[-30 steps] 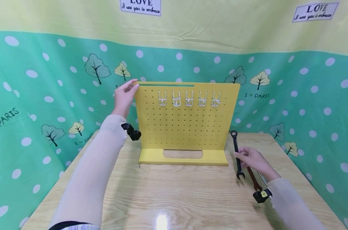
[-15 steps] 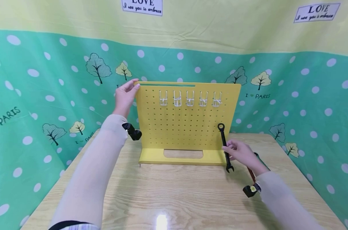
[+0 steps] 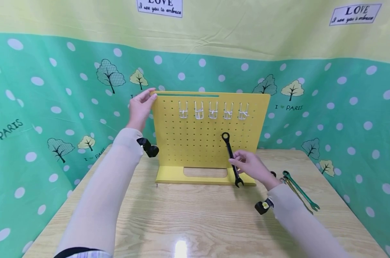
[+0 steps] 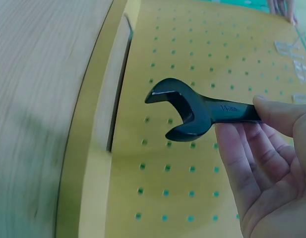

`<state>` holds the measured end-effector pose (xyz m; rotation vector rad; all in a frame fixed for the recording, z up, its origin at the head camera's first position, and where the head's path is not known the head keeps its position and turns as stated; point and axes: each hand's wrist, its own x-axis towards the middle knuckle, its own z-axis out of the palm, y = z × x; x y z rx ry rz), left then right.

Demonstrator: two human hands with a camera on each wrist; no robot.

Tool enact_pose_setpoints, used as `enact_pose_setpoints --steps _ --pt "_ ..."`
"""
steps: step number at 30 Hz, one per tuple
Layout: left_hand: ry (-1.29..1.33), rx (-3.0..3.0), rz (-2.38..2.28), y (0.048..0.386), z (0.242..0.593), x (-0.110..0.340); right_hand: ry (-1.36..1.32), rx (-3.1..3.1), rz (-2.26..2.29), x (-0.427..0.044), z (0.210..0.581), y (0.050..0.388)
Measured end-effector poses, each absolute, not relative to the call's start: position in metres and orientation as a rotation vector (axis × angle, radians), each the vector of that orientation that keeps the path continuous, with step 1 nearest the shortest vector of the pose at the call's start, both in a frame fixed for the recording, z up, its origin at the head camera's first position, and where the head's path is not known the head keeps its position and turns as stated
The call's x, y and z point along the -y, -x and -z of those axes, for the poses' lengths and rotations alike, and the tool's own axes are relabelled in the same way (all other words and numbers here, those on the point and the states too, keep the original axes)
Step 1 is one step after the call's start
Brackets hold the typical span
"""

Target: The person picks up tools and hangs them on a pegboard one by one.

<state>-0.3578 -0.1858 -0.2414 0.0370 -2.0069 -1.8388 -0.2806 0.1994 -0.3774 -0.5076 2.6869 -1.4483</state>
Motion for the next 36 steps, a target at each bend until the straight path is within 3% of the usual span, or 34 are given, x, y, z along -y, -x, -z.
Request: enact_pose_setpoints --steps 21,36 --pt "-0.055 2.029 1.827 0.357 0.242 0.185 0.795 -2.58 1.612 -0.113 0.354 0.289" --pt "-0.059 2.017 1.843 0.356 0.24 0.186 0.773 -2.525 1.688 -0.085 0.337 0.304"
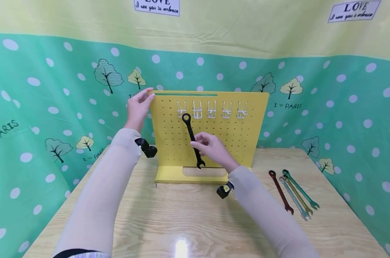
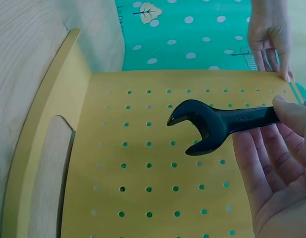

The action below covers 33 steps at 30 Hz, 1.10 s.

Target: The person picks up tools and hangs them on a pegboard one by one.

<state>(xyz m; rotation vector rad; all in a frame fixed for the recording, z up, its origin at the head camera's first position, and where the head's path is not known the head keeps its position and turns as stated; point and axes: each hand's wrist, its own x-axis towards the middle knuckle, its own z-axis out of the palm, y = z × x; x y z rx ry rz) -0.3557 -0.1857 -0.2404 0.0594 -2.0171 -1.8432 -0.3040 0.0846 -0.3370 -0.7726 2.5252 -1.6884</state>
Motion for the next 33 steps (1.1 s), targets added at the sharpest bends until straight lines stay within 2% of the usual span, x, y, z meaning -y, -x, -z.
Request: enact_pose_setpoints --steps 11,25,33 --pt "-0.075 2.021 1.844 0.358 0.241 0.186 0.74 -2.482 1.716 -0.073 0.326 0.31" --pt "-0.046 2.023 1.83 0.357 0.242 0.187 0.673 -2.41 1.755 -0.062 0.338 0.323" --pt "-0.056 2.011 1.846 0.358 0.241 0.186 0.538 -2.356 1.788 -0.048 0.34 0.334"
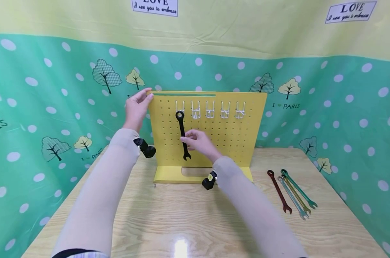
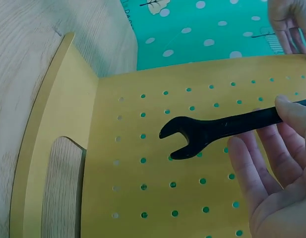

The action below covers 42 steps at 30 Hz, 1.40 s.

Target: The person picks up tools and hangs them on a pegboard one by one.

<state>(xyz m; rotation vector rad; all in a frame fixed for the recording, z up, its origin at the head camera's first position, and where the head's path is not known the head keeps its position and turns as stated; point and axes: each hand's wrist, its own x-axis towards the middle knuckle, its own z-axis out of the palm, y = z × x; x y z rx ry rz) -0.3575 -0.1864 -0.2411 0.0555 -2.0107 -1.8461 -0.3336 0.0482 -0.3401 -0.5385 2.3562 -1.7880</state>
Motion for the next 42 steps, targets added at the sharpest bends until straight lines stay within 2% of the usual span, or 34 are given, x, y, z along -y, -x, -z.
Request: enact_pose_setpoints --steps 15,25,42 --pt "-0.031 2.012 1.836 0.358 0.241 0.187 0.481 -2.352 1.825 -0.032 0.342 0.343" --pt "-0.036 2.006 1.836 0.358 0.241 0.187 0.453 -2.277 1.896 -0.047 0.341 0.337" --pt "-0.048 2.009 1.837 0.358 0.242 0.186 0.572 -2.351 1.79 -0.076 0.336 0.317"
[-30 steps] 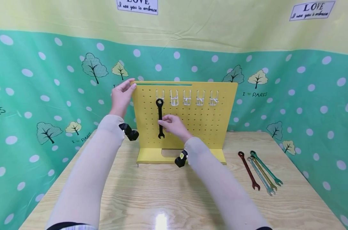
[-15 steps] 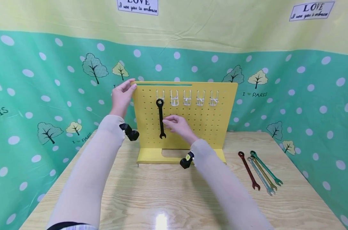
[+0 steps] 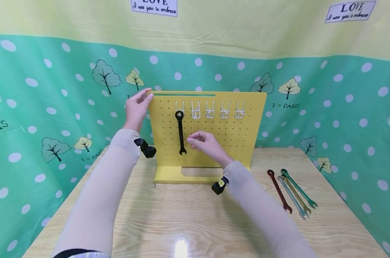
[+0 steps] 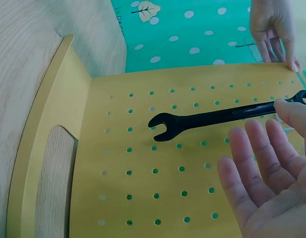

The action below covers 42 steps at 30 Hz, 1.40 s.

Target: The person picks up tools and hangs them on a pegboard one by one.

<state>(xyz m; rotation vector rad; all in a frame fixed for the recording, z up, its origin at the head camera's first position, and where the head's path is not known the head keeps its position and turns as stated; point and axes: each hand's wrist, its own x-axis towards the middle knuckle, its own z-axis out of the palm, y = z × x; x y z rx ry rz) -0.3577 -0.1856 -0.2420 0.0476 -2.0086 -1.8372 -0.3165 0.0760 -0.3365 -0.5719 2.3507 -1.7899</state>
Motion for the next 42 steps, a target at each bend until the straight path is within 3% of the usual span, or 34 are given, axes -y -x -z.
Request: enact_pose_setpoints --steps 14,42 --pt "-0.052 2.017 1.827 0.356 0.242 0.185 0.589 -2.461 1.643 -0.117 0.346 0.297" --pt "-0.056 2.032 1.809 0.354 0.24 0.185 0.21 -2.628 1.384 -0.277 0.411 0.263"
